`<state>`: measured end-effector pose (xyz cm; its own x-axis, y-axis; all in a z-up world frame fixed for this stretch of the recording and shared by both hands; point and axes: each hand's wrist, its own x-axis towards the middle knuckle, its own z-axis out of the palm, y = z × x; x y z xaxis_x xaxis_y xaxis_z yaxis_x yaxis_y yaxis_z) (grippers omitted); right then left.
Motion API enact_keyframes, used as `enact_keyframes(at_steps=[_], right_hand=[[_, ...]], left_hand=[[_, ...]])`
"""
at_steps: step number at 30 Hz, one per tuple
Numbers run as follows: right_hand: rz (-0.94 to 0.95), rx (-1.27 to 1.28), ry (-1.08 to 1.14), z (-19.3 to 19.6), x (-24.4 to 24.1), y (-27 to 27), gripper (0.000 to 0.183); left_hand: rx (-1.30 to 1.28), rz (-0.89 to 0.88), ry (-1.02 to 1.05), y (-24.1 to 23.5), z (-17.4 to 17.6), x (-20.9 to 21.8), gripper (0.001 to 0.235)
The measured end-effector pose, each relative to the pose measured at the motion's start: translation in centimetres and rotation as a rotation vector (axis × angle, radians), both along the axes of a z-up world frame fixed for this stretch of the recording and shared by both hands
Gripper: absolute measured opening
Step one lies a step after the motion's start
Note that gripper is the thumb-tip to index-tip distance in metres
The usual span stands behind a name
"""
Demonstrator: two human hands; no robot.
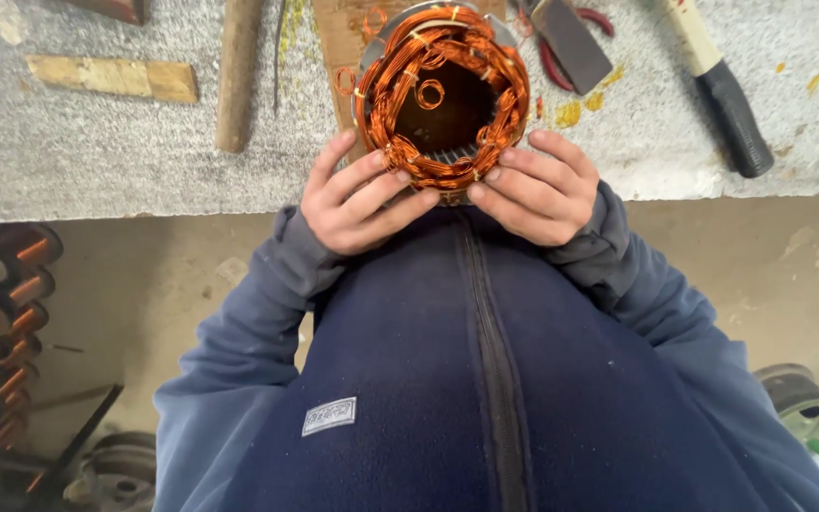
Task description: Manually arranging and securing copper windings into the slots of an electric motor stator.
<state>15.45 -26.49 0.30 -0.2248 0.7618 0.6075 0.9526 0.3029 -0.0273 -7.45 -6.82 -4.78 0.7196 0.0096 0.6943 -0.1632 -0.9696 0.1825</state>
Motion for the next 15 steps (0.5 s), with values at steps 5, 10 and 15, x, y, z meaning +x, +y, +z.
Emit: enact_keyframes(at_steps=[5, 10, 15], right_hand=[[-0.127, -0.002, 0.461, 1.5, 1.5, 0.4, 0.016], [-0.136, -0.191, 0.752, 3.2, 4.3, 4.0, 0.018], [-0.007, -0.337, 0.890, 2.0, 5.8, 5.5, 0.017]], left_hand=[[-0.245, -0.133, -0.077, 1.8, 2.0, -0.6, 0.030], [-0.748, -0.029, 0.047, 4.5, 6.4, 3.7, 0.017], [-0.922, -0.034, 0.168, 6.1, 5.2, 7.3, 0.010]])
